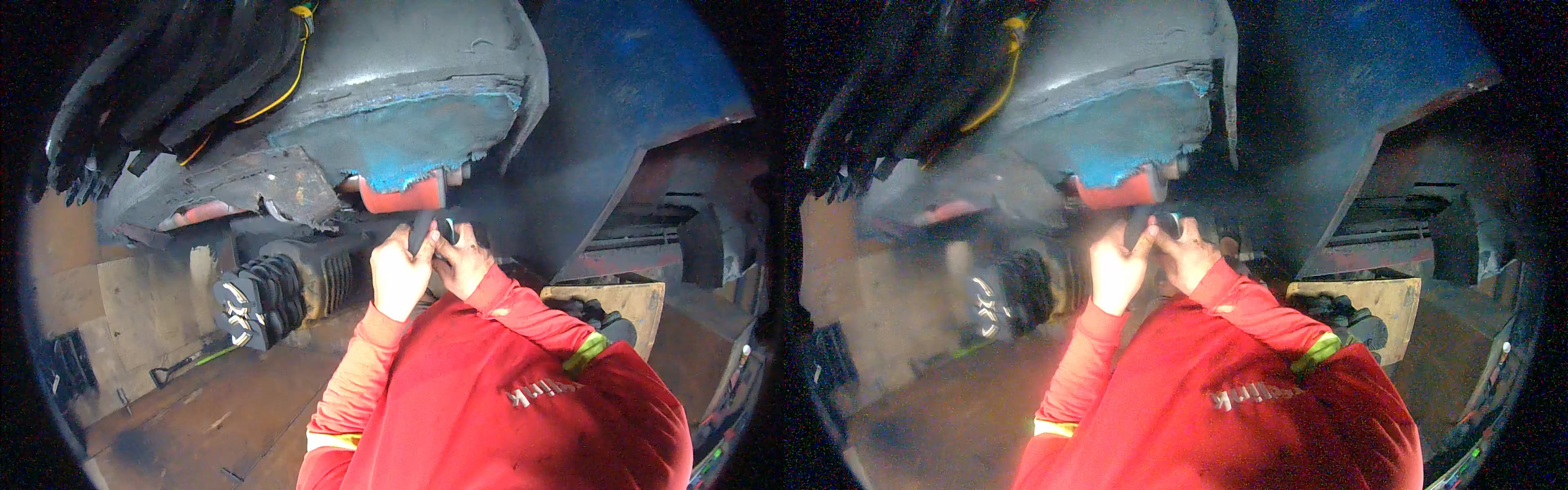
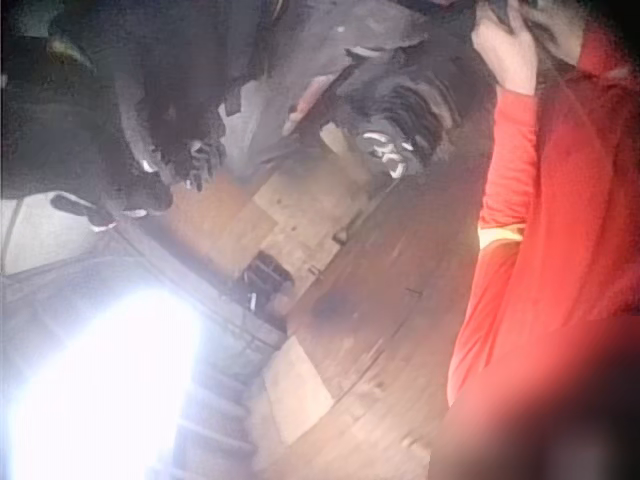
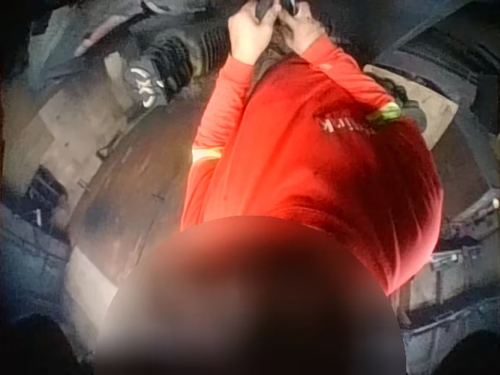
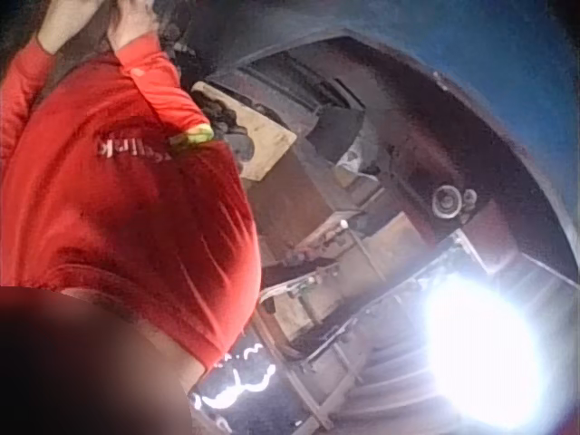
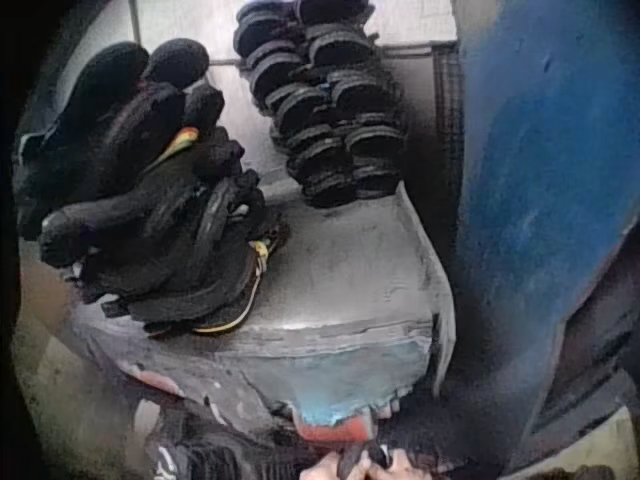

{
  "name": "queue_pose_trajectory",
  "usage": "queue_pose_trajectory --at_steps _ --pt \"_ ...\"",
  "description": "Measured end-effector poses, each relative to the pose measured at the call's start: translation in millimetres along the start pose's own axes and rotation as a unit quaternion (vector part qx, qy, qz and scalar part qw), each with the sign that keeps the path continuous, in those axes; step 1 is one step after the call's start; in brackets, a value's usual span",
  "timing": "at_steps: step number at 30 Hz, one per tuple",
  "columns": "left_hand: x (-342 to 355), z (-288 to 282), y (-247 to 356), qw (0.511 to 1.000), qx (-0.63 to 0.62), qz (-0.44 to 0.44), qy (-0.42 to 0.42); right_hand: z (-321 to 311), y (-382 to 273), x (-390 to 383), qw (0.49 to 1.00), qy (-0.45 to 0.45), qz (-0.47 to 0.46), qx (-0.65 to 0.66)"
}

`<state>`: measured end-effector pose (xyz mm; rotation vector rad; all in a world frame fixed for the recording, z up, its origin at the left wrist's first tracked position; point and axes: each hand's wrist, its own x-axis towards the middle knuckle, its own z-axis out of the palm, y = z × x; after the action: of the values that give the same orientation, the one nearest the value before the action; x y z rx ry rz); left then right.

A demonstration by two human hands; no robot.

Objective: The person repeatedly presses the soles of sandals against a rotating grinding wheel to smooth or shape them. They handle the sandals one at a time, rotating them to grind different areas, and occasionally stack finished sandals on a nearby surface.

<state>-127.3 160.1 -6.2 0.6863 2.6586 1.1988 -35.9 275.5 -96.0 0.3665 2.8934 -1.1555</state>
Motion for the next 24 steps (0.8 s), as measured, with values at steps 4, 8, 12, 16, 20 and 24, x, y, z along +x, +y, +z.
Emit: queue_pose_trajectory --at_steps 4,8,12,16,20,24 --pt "-11 -4 1 0.995 -0.005 -0.098 -0.035 4 4 2 0.999 -0.010 -0.024 -0.027" --pt "-29 -11 -11 0.995 -0.087 0.014 0.040 15 2 -1 0.988 0.089 -0.116 -0.040" --pt "-52 -31 -42 0.978 -0.187 -0.059 0.067 8 -1 -20 0.962 0.124 -0.214 0.117" --pt "-79 -43 -58 0.960 -0.252 -0.109 0.064 0 9 -25 0.754 0.058 0.340 0.558" --pt "-76 -41 -46 0.979 -0.189 -0.022 0.069 31 27 2 0.575 -0.060 0.234 0.782" --pt "-49 -47 -27 0.995 -0.060 0.065 0.047 66 40 21 0.507 -0.077 0.212 0.832"
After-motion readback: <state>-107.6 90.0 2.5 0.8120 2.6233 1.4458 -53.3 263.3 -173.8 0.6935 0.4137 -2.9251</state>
